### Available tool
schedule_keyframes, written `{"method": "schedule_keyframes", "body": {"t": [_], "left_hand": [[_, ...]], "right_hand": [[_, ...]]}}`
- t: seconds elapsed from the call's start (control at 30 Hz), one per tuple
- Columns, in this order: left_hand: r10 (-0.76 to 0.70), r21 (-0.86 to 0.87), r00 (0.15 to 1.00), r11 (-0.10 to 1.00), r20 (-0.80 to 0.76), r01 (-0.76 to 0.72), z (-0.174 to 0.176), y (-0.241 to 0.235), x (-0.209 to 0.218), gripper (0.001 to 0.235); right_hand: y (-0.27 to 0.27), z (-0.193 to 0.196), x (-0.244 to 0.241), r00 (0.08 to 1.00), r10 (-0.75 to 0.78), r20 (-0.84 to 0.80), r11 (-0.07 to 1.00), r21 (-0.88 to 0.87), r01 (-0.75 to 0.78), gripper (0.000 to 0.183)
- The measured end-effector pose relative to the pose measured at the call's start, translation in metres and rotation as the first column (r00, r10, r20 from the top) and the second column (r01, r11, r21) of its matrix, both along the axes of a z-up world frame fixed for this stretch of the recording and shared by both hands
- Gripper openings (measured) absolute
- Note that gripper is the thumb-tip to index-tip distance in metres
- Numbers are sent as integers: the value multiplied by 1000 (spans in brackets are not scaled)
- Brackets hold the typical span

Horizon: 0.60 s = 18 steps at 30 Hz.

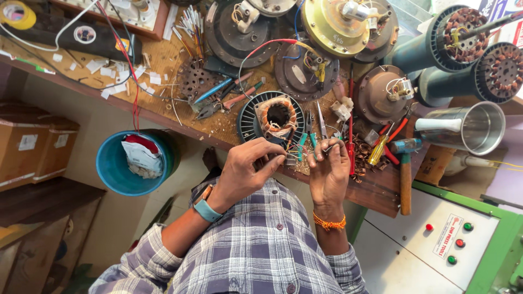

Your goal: The person repairs an electrical motor stator by stripping wire insulation, cutting wires, and inserting them into slots. They use pliers, scissors, and a screwdriver to manipulate the copper windings and secure connections.

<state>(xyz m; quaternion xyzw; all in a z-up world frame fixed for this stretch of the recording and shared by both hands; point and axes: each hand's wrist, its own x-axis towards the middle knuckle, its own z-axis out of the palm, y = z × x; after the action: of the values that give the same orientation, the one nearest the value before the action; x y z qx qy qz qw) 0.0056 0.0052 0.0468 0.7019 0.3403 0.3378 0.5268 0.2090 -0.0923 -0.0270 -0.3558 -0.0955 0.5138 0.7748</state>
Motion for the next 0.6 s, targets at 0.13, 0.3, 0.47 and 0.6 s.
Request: {"method": "schedule_keyframes", "body": {"t": [0.13,0.3,0.47,0.6], "left_hand": [[-42,1,999,999,14,42,2,0,4,11],[-107,-9,994,994,25,107,3,-1,11,15],[-124,13,992,992,11,124,4,-4,17,31],[-110,99,994,989,-4,110,1,-10,19,27]], "right_hand": [[0,3,-5,998,-3,63,1000,-10,3,14],[-3,6,-10,978,-35,204,999,3,35,16],[-5,10,-16,951,-22,308,1000,19,17,20],[-9,16,-23,938,22,345,999,-35,-11,22]]}}
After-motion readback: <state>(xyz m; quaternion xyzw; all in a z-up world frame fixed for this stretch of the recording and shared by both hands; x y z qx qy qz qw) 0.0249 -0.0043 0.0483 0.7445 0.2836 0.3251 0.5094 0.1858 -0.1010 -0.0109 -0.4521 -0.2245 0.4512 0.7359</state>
